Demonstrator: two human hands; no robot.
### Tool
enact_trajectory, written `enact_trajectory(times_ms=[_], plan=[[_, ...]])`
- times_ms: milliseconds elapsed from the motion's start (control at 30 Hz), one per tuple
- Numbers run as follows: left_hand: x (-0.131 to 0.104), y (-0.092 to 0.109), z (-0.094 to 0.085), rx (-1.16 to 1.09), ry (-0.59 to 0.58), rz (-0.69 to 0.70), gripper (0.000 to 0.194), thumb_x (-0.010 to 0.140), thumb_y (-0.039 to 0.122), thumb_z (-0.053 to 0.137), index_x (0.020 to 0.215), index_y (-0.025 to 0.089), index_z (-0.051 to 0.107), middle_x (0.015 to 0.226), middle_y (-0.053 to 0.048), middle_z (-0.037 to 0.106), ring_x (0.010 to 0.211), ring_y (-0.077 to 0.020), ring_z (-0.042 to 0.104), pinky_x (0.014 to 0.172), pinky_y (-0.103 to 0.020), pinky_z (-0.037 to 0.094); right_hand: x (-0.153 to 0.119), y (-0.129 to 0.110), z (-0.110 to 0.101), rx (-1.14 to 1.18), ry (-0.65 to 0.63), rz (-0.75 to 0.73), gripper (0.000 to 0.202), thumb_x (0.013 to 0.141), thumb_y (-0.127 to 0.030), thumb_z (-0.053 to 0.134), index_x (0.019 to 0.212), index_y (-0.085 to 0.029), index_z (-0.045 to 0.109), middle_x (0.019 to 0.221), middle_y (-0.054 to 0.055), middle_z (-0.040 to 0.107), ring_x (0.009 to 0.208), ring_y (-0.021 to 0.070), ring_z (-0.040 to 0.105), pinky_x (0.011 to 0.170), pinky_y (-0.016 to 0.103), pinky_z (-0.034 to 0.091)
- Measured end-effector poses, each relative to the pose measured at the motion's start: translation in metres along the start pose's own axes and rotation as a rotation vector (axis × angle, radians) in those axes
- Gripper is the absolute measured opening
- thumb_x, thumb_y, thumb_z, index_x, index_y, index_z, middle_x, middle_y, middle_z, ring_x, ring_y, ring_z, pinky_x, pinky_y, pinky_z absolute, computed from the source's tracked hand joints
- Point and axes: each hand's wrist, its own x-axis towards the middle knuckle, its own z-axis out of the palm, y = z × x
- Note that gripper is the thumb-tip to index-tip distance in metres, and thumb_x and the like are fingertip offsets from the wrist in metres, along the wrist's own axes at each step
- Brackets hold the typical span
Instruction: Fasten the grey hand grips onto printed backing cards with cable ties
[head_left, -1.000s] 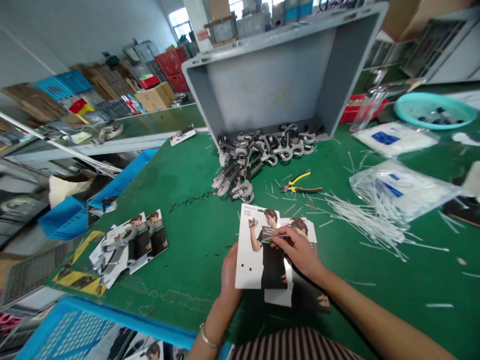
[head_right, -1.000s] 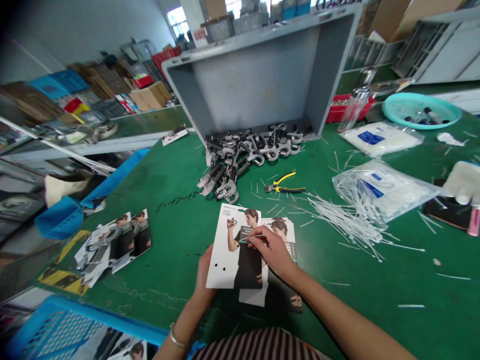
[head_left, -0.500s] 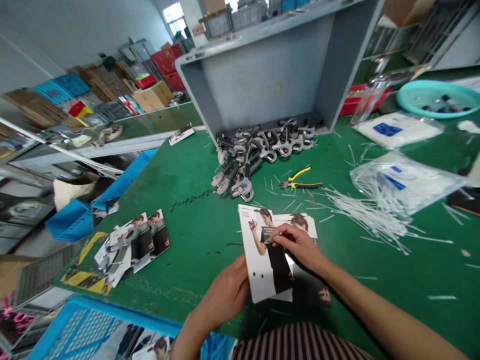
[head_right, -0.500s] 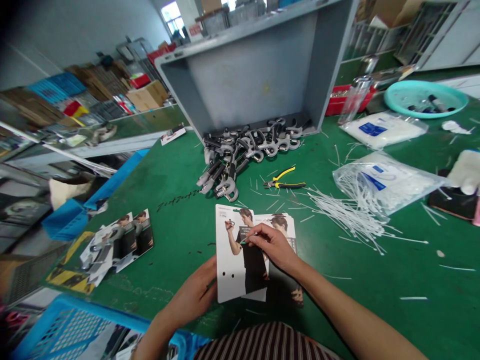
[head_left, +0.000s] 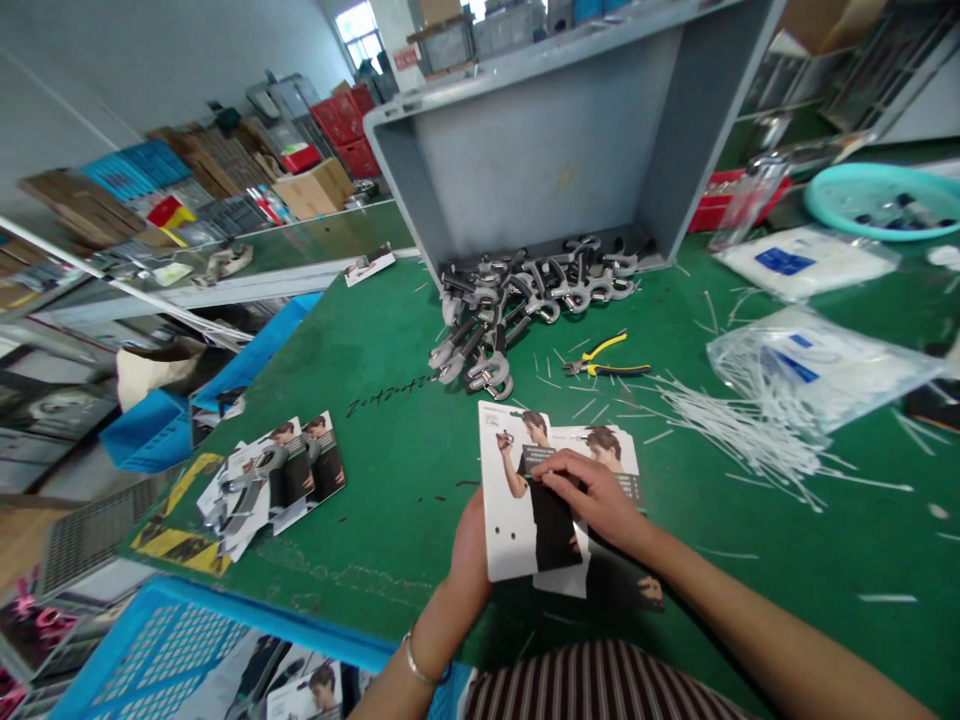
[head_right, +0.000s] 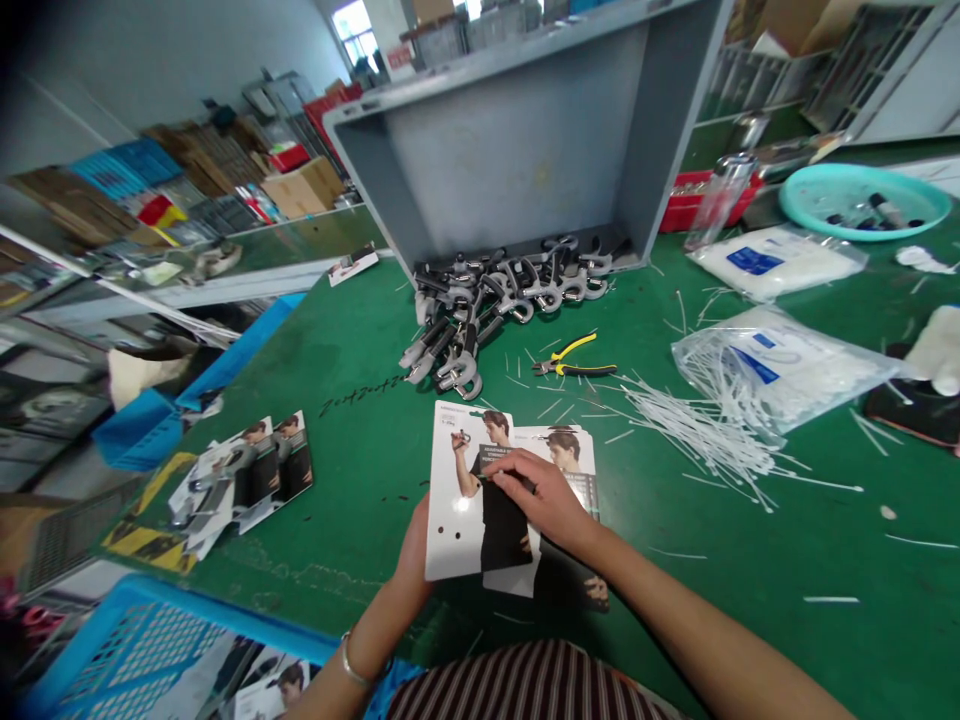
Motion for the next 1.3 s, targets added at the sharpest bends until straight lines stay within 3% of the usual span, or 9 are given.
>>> enact_trajectory(times_ms=[167,400,533,633,767,933,1067,1167,1300], plan=[[0.0,-0.002,-0.002,0.101,-0.004,0.068,0.016,0.074,0.015,0.062,0.084,0.017,0.073,0.088,-0.008,0.073,0.085,-0.0244,0.064,0.08,-0.034,0.051,0.006,0.0,0.004,-0.036,0.029,0.016,0.019,0.098,-0.031,0.05,0.105,-0.023,0.064,0.094,0.003,0.068,0.089,0.0176,0.063,0.083,0.03,0.046],[-0.005,-0.002,-0.008,0.095,0.058,0.166,0.016,0.075,0.019,0.063,0.087,0.018,0.073,0.091,-0.006,0.071,0.082,-0.0207,0.063,0.08,-0.032,0.051,0.006,0.0,0.005,-0.071,-0.002,-0.012,0.017,0.097,-0.026,0.049,0.105,-0.024,0.063,0.095,0.003,0.066,0.09,0.0178,0.062,0.082,0.03,0.045],[0.004,0.001,-0.007,0.179,0.212,0.031,0.015,0.076,0.024,0.064,0.089,0.018,0.068,0.086,-0.005,0.072,0.079,-0.021,0.065,0.077,-0.032,0.051,0.008,-0.007,0.004,-0.121,-0.061,-0.063,0.026,0.1,-0.02,0.039,0.112,-0.023,0.062,0.098,0.005,0.062,0.09,0.0168,0.06,0.084,0.031,0.045],[0.005,0.004,-0.006,0.209,0.279,-0.068,0.029,0.074,0.023,0.065,0.103,0.018,0.064,0.089,-0.005,0.072,0.078,-0.0204,0.066,0.075,-0.031,0.051,0.009,-0.014,0.004,-0.172,-0.088,-0.018,0.021,0.097,-0.022,0.048,0.114,-0.023,0.06,0.102,0.005,0.061,0.094,0.0176,0.058,0.086,0.031,0.044],[0.0,0.01,-0.011,0.059,0.196,-0.004,0.042,0.072,0.022,0.067,0.114,0.019,0.06,0.102,-0.006,0.072,0.086,-0.0196,0.066,0.08,-0.03,0.05,0.008,-0.02,0.008,-0.175,-0.105,0.068,0.004,0.092,-0.023,0.06,0.095,-0.022,0.061,0.09,0.001,0.061,0.083,0.0164,0.057,0.076,0.028,0.044],[-0.001,0.026,-0.025,-0.254,0.024,-0.086,0.045,0.09,0.05,0.048,0.116,0.015,0.06,0.111,-0.01,0.069,0.095,-0.0229,0.064,0.082,-0.032,0.05,0.006,-0.021,0.008,-0.239,-0.099,0.004,0.005,0.094,-0.023,0.058,0.089,-0.022,0.057,0.092,0.002,0.059,0.089,0.0174,0.056,0.082,0.03,0.044],[0.002,0.034,-0.028,-0.141,-0.119,-0.227,0.059,0.072,0.041,0.075,0.123,0.017,0.057,0.111,-0.008,0.07,0.096,-0.0256,0.064,0.08,-0.031,0.05,0.0,-0.027,0.006,-0.243,-0.007,-0.055,0.007,0.095,-0.021,0.056,0.087,-0.022,0.055,0.106,0.005,0.058,0.107,0.02,0.053,0.099,0.037,0.04],[0.003,0.029,-0.025,-0.127,-0.141,-0.289,0.059,0.069,0.033,0.077,0.121,0.015,0.058,0.109,-0.008,0.071,0.093,-0.0249,0.066,0.078,-0.03,0.05,-0.011,-0.032,-0.013,-0.228,0.066,-0.058,0.008,0.096,-0.023,0.052,0.089,-0.023,0.055,0.109,0.005,0.059,0.108,0.0203,0.054,0.098,0.038,0.041],[-0.001,0.022,-0.025,-0.253,-0.112,-0.333,0.054,0.076,0.035,0.071,0.124,0.017,0.054,0.105,-0.007,0.072,0.081,-0.0217,0.068,0.069,-0.028,0.051,-0.03,-0.014,-0.081,-0.516,0.26,0.008,0.011,0.098,-0.029,0.048,0.096,-0.023,0.058,0.103,0.007,0.06,0.098,0.0222,0.057,0.089,0.037,0.045]])
